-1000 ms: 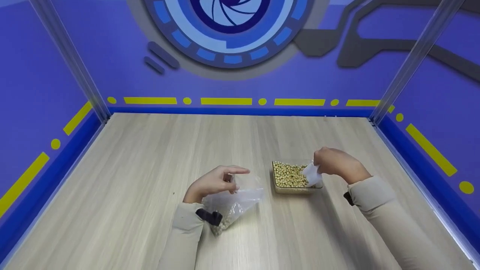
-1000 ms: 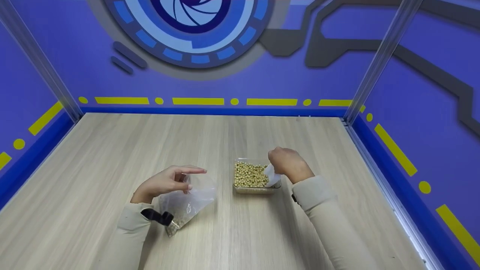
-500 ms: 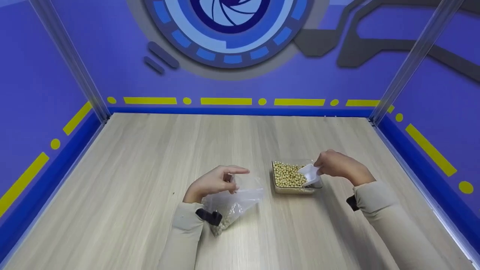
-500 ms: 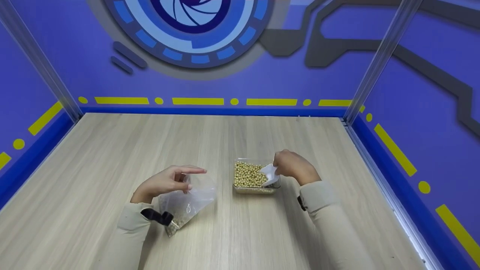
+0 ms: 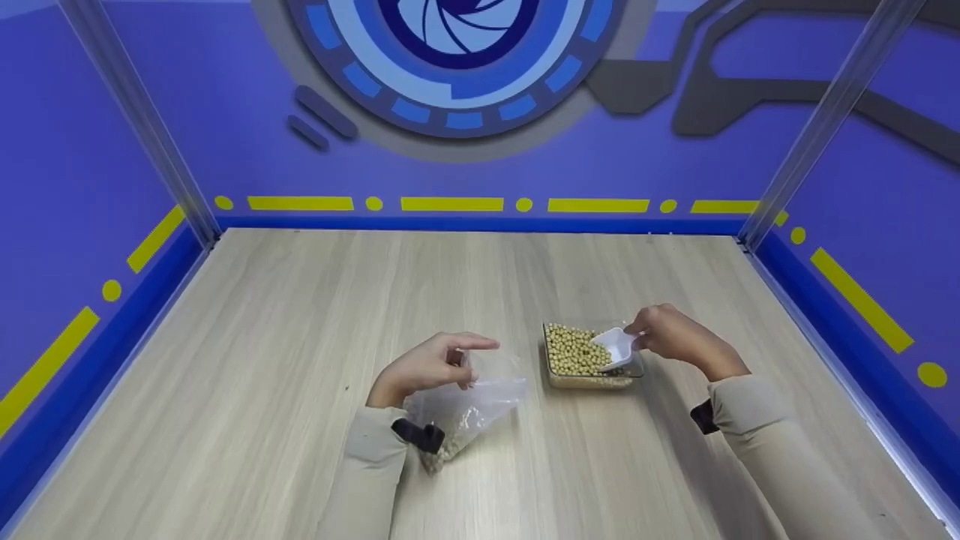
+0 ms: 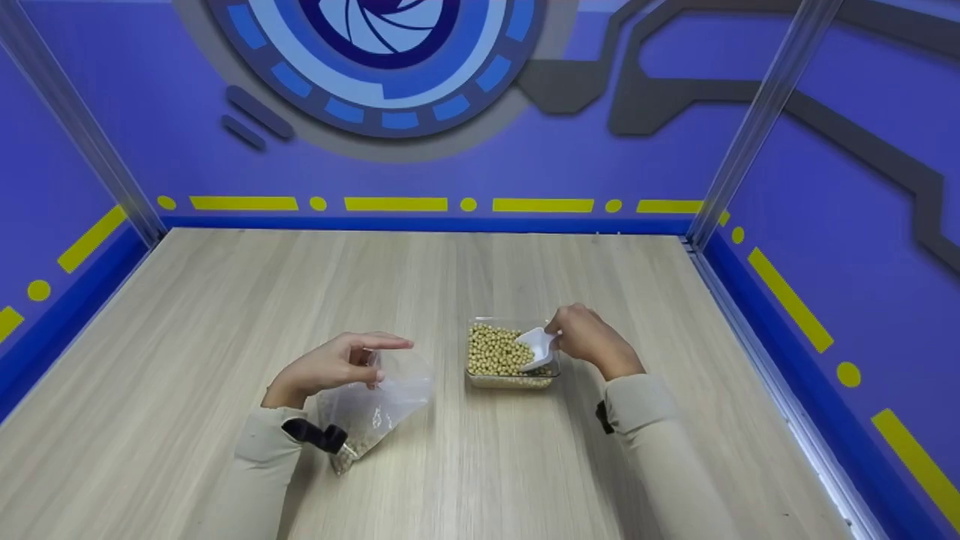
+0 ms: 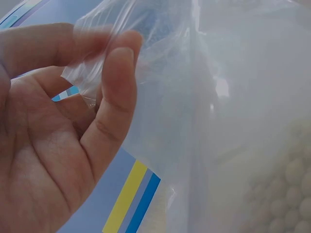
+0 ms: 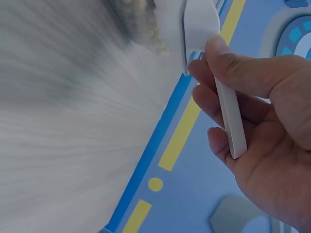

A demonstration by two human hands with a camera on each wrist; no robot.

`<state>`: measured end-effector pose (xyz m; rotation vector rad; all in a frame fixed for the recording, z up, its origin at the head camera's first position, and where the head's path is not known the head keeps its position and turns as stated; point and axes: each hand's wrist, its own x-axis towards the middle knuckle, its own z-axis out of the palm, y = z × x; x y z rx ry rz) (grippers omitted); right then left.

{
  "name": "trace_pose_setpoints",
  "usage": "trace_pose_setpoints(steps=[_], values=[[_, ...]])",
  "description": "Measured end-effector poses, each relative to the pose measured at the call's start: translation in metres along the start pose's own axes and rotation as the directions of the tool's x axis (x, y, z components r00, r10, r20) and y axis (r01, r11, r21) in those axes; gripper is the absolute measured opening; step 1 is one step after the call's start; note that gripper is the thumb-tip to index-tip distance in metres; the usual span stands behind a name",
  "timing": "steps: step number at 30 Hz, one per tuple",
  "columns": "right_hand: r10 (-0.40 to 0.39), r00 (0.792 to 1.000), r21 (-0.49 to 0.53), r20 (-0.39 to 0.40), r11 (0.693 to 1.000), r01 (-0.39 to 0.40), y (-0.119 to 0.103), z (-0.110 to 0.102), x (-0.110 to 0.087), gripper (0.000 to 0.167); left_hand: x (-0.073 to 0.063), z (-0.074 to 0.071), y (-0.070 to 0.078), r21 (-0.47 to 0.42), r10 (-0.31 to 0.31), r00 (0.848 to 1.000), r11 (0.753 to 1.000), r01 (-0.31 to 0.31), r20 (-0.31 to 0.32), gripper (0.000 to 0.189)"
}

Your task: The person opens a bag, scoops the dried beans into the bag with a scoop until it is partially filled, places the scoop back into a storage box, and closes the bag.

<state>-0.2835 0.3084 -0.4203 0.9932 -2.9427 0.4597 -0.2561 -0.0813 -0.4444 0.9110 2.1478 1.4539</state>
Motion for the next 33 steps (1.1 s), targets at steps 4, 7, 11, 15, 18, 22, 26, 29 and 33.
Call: trace_pose_setpoints(steps=[4,7,11,15,18,22,26,29,33], values=[[-0.014,1.000,-0.012,-0.020,1.000,0.013,0.000,0.003,-0.002,0.019,0.000,0.001,-0.001,-0.004,0.002,1.000,1.000,-0.002,-0.001,0.055],[0.003,1.000,-0.001,-0.015,1.000,-0.003,-0.001,0.005,-0.003,0.019,0.000,0.002,-0.002,-0.004,-0.002,1.000,1.000,0.002,-0.003,0.055],[-0.010,0.999,0.008,-0.036,1.000,0.010,0.000,0.010,-0.003,0.019,0.000,0.002,-0.002,0.008,-0.003,1.000,1.000,0.003,-0.003,0.055],[-0.015,0.998,0.025,-0.057,1.000,0.017,0.001,0.014,-0.003,0.020,0.001,0.002,-0.003,0.013,-0.002,1.000,1.000,0.002,-0.002,0.054],[-0.001,0.998,0.044,-0.060,0.999,0.004,0.002,0.016,-0.003,0.021,0.001,0.002,-0.004,0.011,-0.005,1.000,1.000,0.005,0.000,0.054],[0.026,0.998,0.073,-0.054,0.997,-0.022,0.003,0.018,-0.003,0.021,0.001,0.002,-0.003,0.009,-0.006,1.000,1.000,0.006,0.002,0.054],[0.049,0.997,0.093,-0.052,0.995,-0.044,0.004,0.019,-0.003,0.021,0.001,0.002,-0.002,0.004,-0.006,1.000,1.000,0.006,0.004,0.053],[0.053,0.997,0.097,-0.061,0.994,-0.047,0.003,0.020,-0.002,0.021,0.001,0.001,-0.002,-0.006,-0.008,1.000,1.000,0.008,0.007,0.053],[0.051,0.996,0.086,-0.068,0.995,-0.045,0.002,0.021,-0.002,0.024,0.002,0.001,-0.002,-0.012,-0.012,1.000,1.000,0.012,0.008,0.053]])
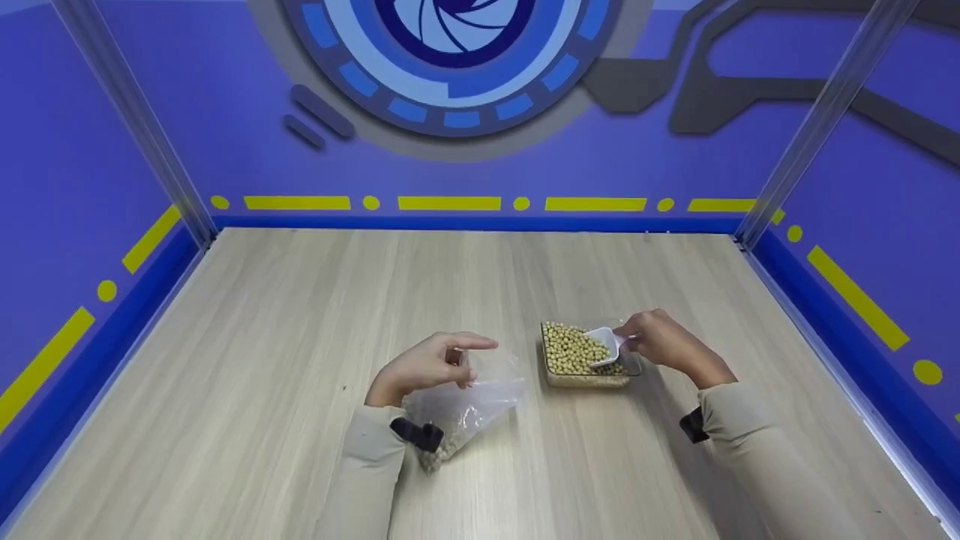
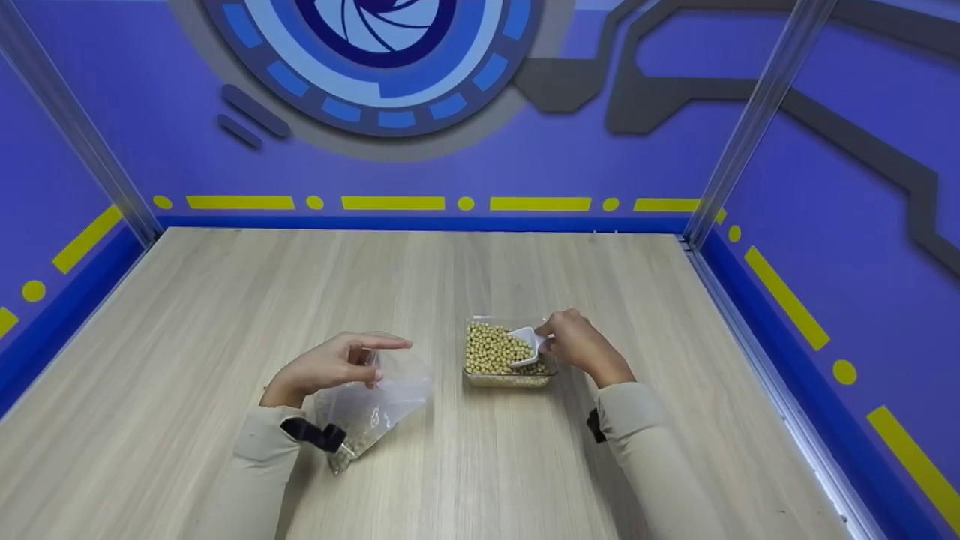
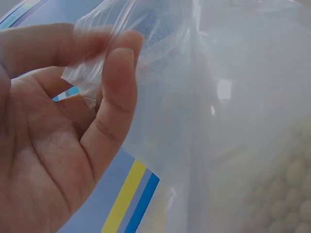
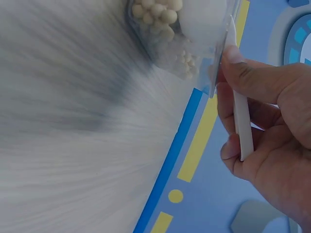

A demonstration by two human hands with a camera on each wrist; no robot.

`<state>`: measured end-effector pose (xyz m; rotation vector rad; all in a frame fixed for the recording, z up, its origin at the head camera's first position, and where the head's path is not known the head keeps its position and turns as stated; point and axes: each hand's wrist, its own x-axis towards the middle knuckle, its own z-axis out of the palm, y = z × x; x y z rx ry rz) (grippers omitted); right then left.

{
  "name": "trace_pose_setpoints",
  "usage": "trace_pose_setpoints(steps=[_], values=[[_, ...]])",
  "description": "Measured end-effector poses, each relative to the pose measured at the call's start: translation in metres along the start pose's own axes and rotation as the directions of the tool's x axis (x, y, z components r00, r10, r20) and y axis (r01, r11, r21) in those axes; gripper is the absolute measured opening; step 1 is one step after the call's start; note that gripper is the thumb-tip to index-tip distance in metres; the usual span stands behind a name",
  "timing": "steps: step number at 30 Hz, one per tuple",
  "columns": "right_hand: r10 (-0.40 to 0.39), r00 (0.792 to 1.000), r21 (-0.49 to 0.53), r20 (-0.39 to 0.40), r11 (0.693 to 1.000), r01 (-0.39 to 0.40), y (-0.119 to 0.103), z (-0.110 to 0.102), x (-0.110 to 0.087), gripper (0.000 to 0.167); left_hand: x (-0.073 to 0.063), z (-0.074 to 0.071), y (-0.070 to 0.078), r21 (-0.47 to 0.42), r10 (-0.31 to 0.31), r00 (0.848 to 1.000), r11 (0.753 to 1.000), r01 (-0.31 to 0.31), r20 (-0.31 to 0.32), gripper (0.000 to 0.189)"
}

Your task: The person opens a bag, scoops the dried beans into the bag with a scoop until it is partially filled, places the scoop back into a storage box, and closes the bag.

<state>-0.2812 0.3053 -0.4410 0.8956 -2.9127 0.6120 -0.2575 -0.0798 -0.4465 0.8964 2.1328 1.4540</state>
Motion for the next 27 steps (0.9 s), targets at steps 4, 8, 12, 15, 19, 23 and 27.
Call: trace_pose_setpoints(steps=[4,8,12,15,19,23,27], values=[[-0.013,1.000,-0.013,-0.006,1.000,0.013,-0.001,0.000,0.000,0.025,0.000,0.001,0.000,-0.005,-0.008,1.000,1.000,0.008,-0.006,0.054],[-0.051,0.998,-0.029,-0.031,0.998,0.050,-0.001,0.001,0.000,0.024,0.000,0.001,0.000,-0.018,-0.016,1.000,1.000,0.016,-0.011,0.055],[-0.051,0.998,-0.034,-0.035,0.998,0.049,-0.001,0.002,0.001,0.024,0.001,0.001,-0.001,-0.016,-0.013,1.000,1.000,0.013,-0.010,0.055],[-0.039,0.999,-0.035,-0.008,0.999,0.038,-0.003,0.004,0.003,0.022,0.000,0.001,-0.001,-0.016,-0.013,1.000,1.000,0.013,-0.008,0.055],[-0.041,0.998,-0.038,0.051,0.998,0.043,-0.006,0.004,0.007,0.014,0.000,0.001,-0.002,-0.008,-0.006,1.000,1.000,0.006,-0.001,0.055],[-0.037,0.994,-0.031,0.107,0.999,0.040,-0.008,0.005,0.010,0.018,0.000,0.001,-0.001,-0.006,0.002,1.000,1.000,-0.002,0.007,0.054],[-0.004,0.986,-0.018,0.169,1.000,0.007,-0.010,0.008,0.011,0.019,0.000,0.001,-0.002,-0.008,0.002,1.000,1.000,-0.002,0.005,0.054]])
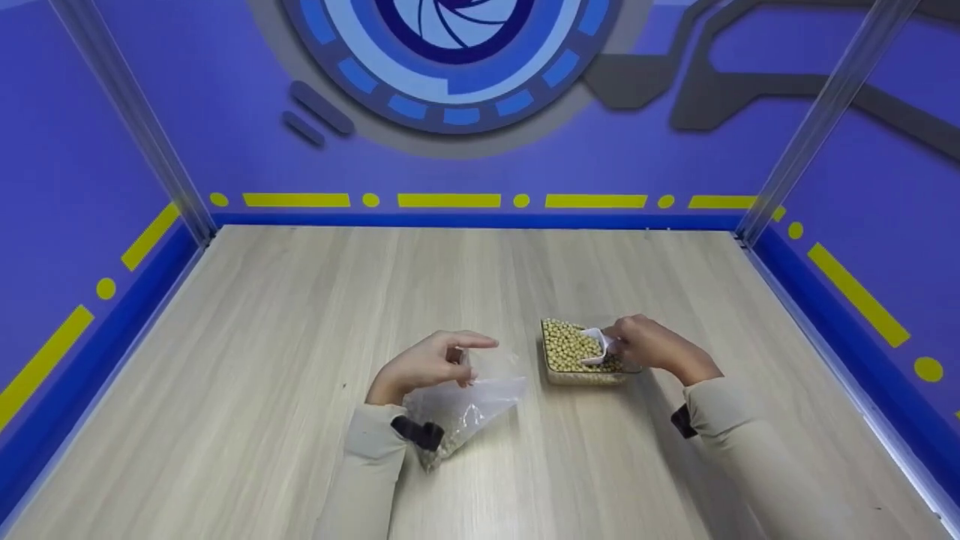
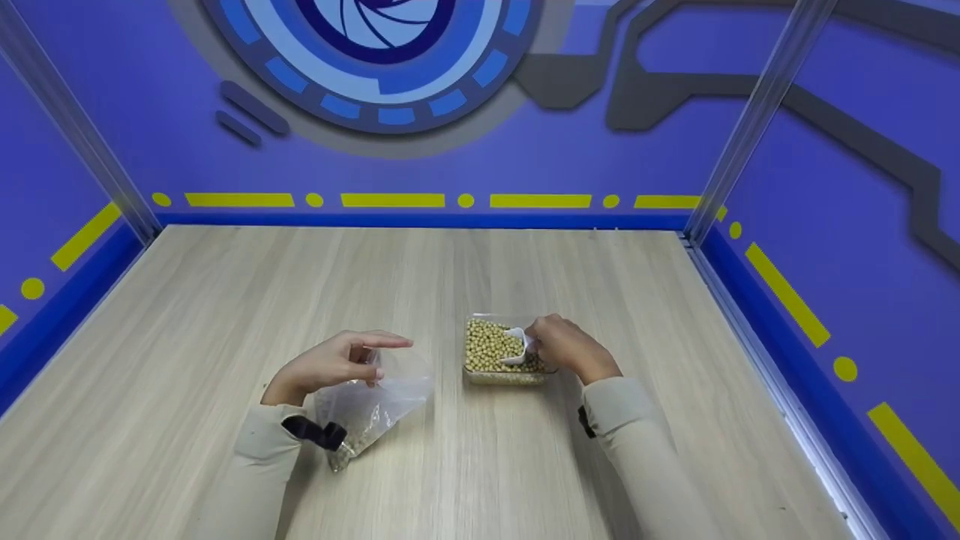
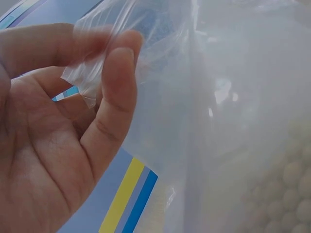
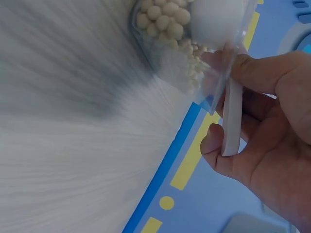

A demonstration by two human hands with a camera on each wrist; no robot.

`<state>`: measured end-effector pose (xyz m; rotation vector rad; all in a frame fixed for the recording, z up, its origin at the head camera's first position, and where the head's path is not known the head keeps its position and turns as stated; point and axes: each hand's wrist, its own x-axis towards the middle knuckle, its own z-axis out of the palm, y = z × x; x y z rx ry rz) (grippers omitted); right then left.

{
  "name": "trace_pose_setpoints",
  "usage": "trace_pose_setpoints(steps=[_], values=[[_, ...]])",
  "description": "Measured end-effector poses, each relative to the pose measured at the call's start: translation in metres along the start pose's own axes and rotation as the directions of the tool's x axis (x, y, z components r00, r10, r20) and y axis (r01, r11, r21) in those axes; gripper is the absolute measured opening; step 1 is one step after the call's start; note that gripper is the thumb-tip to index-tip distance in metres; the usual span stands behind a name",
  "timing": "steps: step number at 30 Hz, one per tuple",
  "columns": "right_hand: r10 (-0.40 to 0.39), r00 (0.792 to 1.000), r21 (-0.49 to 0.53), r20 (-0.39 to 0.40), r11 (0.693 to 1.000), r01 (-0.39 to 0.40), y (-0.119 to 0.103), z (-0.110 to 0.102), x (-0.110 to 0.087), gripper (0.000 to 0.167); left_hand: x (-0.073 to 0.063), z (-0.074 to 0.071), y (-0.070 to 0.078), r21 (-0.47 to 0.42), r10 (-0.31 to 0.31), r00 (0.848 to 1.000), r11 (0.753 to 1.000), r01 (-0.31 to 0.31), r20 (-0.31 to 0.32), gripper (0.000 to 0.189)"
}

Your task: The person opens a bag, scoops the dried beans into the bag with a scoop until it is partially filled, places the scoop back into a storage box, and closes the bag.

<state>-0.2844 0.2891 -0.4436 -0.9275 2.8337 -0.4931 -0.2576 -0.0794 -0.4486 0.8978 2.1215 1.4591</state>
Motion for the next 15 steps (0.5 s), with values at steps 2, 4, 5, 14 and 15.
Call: trace_pose_setpoints(steps=[2,4,5,14,15], values=[[0.015,1.000,-0.001,0.025,1.000,-0.015,-0.001,0.001,0.000,0.018,0.000,0.000,0.000,0.005,0.001,1.000,1.000,-0.001,-0.001,0.054],[0.025,0.999,-0.010,0.041,1.000,-0.025,-0.001,0.003,0.001,0.017,0.000,0.000,-0.001,0.007,0.008,1.000,1.000,-0.008,-0.001,0.053],[0.023,0.999,-0.013,0.042,1.000,-0.022,-0.001,0.003,0.001,0.017,0.001,0.000,-0.001,0.008,0.010,1.000,1.000,-0.010,-0.002,0.053],[-0.071,0.995,-0.068,-0.065,0.995,0.067,0.009,0.010,-0.001,0.015,0.000,-0.001,-0.002,0.001,-0.005,1.000,1.000,0.005,-0.003,0.052],[-0.086,0.993,-0.072,-0.084,0.994,0.080,0.010,0.012,-0.002,0.014,0.000,-0.001,-0.002,0.000,-0.003,1.000,1.000,0.003,-0.001,0.052]])
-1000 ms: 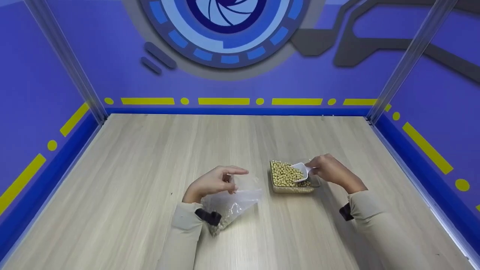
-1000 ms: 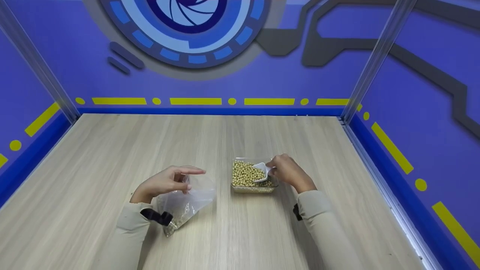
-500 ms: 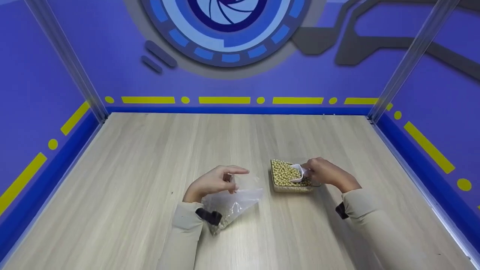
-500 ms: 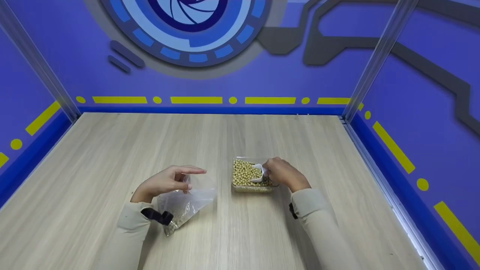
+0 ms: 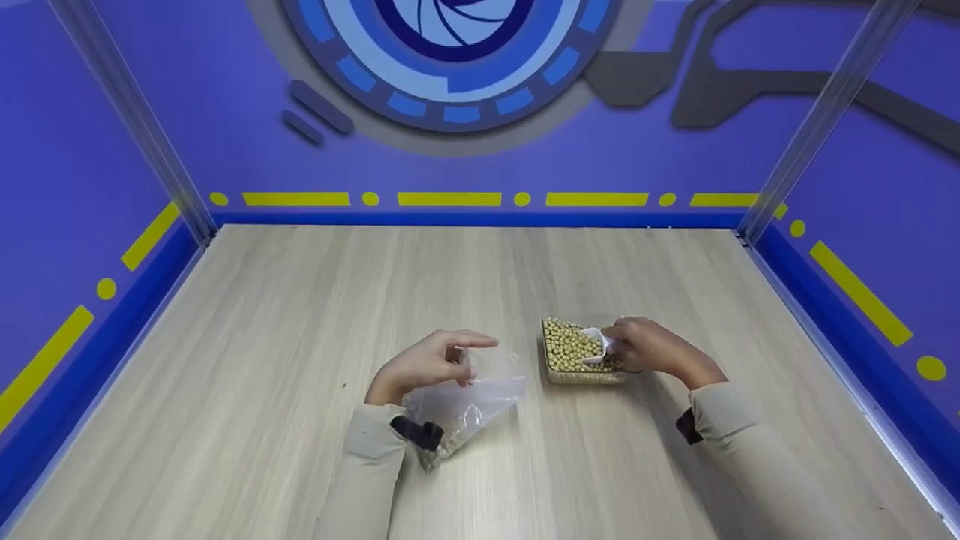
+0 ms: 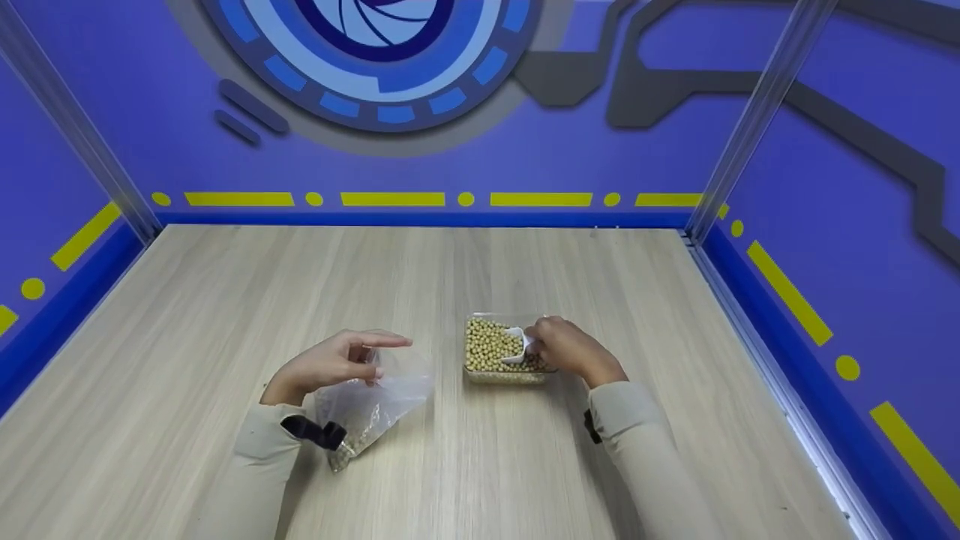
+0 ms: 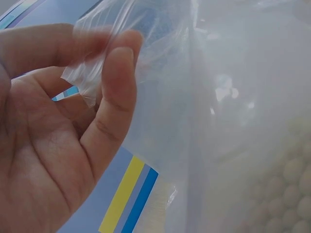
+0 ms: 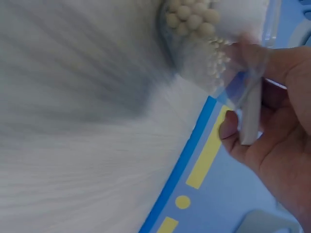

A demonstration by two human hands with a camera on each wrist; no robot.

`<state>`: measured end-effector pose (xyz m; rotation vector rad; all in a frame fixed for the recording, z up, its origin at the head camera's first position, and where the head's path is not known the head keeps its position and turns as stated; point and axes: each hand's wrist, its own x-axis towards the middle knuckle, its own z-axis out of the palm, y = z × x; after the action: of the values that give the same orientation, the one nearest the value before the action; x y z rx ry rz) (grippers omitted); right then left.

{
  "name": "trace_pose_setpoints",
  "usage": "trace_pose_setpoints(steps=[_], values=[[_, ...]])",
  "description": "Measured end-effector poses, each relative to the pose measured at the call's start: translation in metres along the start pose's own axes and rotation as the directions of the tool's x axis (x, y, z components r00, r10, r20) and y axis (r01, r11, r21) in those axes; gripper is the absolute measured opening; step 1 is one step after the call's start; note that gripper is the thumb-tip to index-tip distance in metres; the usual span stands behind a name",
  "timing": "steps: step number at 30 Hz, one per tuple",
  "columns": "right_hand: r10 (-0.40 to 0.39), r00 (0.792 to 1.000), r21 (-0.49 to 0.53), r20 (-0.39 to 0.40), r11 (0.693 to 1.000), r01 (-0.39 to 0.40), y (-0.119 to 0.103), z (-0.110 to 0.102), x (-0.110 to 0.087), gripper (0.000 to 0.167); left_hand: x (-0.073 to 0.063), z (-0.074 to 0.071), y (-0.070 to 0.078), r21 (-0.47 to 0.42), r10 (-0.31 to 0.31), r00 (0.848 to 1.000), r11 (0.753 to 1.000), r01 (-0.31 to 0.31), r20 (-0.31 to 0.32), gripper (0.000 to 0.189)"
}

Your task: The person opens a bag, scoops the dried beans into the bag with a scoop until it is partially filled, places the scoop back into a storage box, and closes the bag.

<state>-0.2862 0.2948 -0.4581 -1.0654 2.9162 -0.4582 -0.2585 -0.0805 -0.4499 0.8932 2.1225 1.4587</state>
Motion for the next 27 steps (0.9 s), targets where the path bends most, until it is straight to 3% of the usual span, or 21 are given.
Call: trace_pose_setpoints(steps=[12,21,27], values=[[-0.041,0.991,0.074,-0.125,0.996,0.050,0.012,0.001,-0.006,0.020,0.000,-0.001,-0.001,0.001,0.011,1.000,1.000,-0.011,0.007,0.052],[0.008,0.997,0.216,-0.071,0.976,0.008,0.017,-0.005,-0.011,0.022,0.000,0.000,-0.001,0.001,0.013,1.000,1.000,-0.013,-0.002,0.052],[0.040,0.997,0.244,-0.062,0.970,-0.024,0.019,-0.004,-0.013,0.024,0.000,-0.001,-0.001,0.011,0.013,1.000,1.000,-0.013,-0.005,0.053]])
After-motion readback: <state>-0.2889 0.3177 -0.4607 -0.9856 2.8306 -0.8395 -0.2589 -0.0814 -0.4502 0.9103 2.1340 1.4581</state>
